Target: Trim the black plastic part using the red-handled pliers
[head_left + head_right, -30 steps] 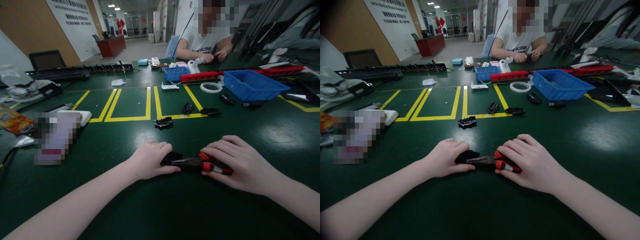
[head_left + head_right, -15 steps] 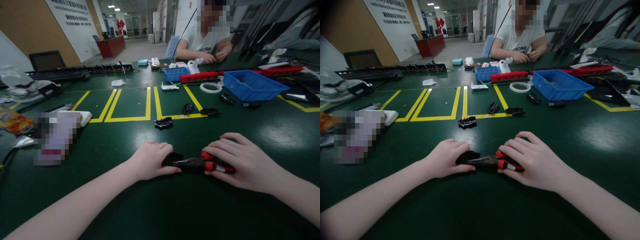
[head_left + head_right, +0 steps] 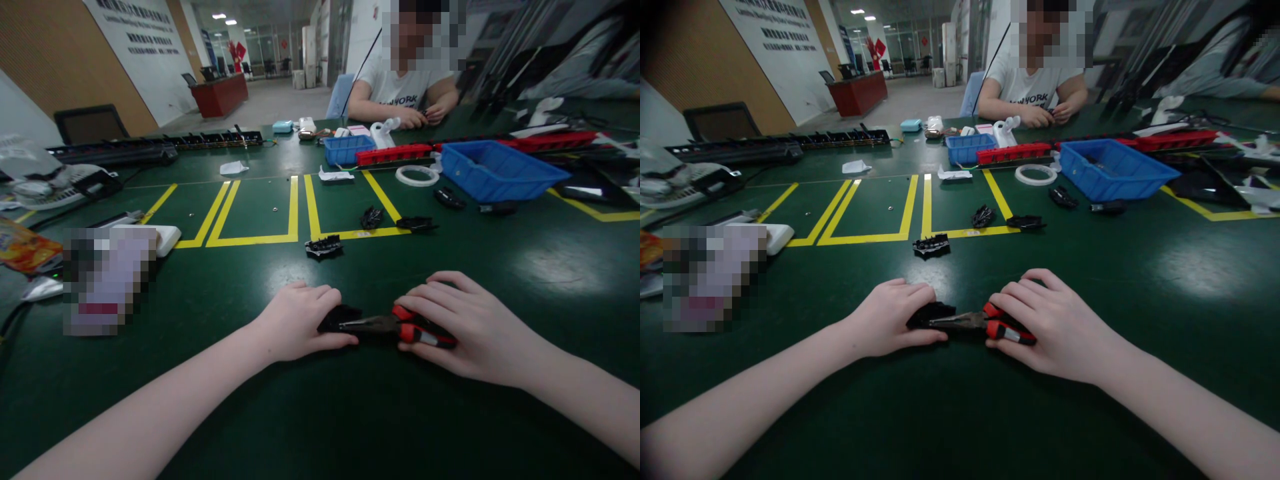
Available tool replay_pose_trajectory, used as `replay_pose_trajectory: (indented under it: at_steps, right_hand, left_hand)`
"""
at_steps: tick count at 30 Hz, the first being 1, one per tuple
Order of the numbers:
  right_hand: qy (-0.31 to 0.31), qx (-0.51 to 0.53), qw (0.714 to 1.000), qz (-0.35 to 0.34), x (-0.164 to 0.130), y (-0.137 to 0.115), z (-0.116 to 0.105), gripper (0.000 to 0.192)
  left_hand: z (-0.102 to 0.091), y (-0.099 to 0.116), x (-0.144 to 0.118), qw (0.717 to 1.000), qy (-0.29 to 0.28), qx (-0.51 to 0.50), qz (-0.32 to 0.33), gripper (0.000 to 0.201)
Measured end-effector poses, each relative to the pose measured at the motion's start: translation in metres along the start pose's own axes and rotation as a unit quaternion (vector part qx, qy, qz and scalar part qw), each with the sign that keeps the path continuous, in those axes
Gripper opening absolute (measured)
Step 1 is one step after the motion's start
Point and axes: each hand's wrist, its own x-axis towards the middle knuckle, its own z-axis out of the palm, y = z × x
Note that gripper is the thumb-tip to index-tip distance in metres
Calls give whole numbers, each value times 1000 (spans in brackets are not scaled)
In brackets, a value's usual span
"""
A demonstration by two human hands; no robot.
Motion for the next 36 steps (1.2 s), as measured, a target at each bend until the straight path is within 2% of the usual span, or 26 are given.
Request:
replay_pose_trajectory:
  at_steps: [13, 24, 30, 36]
  right_hand:
    - [7, -43, 999, -28, 1, 6, -7, 30]
    - [6, -55, 998, -30, -2, 12, -5, 32]
    - [16, -29, 999, -7, -3, 13, -5, 43]
    - [20, -18, 1000, -1, -3, 8, -4, 43]
  left_hand:
    - [-1, 1, -1, 1000, -3, 0, 0, 42]
    - [-1, 0, -1, 1000, 3, -21, -2, 41]
    - [0, 0, -1, 1000, 8, -24, -3, 40]
    - [0, -1, -1, 1000, 7, -28, -1, 39]
